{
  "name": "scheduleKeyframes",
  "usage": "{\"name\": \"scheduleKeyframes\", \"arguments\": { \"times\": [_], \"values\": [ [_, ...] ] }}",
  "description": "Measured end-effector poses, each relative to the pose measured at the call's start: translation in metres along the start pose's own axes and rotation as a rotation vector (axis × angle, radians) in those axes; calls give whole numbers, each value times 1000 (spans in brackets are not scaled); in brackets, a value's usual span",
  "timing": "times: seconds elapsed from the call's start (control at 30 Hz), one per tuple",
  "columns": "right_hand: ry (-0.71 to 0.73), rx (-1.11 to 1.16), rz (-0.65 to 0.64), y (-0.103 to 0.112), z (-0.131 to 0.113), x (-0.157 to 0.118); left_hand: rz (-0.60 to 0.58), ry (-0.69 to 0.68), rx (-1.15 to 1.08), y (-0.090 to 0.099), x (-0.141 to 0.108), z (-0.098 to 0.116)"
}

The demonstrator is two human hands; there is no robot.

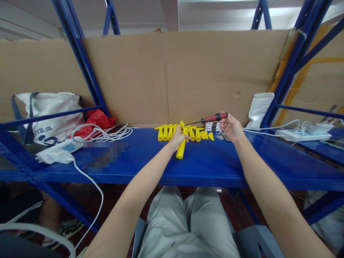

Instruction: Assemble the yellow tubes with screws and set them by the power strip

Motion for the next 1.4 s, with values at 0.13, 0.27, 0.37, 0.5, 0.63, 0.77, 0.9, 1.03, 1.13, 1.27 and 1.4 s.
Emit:
{"name": "scheduleKeyframes", "arguments": {
  "times": [0.13,0.27,0.37,0.5,0.63,0.77,0.9,1.03,1.13,1.27,1.4],
  "values": [
    [6,10,13,1,0,1,-6,5,16,0,2,-2],
    [11,42,36,6,2,4,-3,-3,22,0,1,-1],
    [-43,30,43,8,9,6,1,-15,21,0,0,1],
    [-84,-31,37,9,14,5,-7,-28,16,1,1,1],
    [-48,-46,42,7,9,2,-19,-27,17,1,3,-2],
    [-64,-12,48,5,7,-1,-24,-28,18,1,3,-2],
    [-67,-21,24,3,7,-1,-14,-23,17,2,3,-2],
    [-45,-31,30,7,8,2,-13,-34,15,2,3,-2],
    [-72,-4,42,9,11,4,-15,-26,23,2,3,-3],
    [-139,-8,14,7,16,4,-9,-21,28,2,3,-2],
    [-95,-24,27,7,12,2,-14,-26,25,1,3,-1]
  ]
}}
Point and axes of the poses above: each hand's wrist, its own x-axis towards the middle knuckle, its own y-axis out of the back of the hand, z = x × y, the point moved 10 cm from there along x, towards the middle knuckle, and after that the axes turned 11 degrees about -x, right-handed, at the moved point
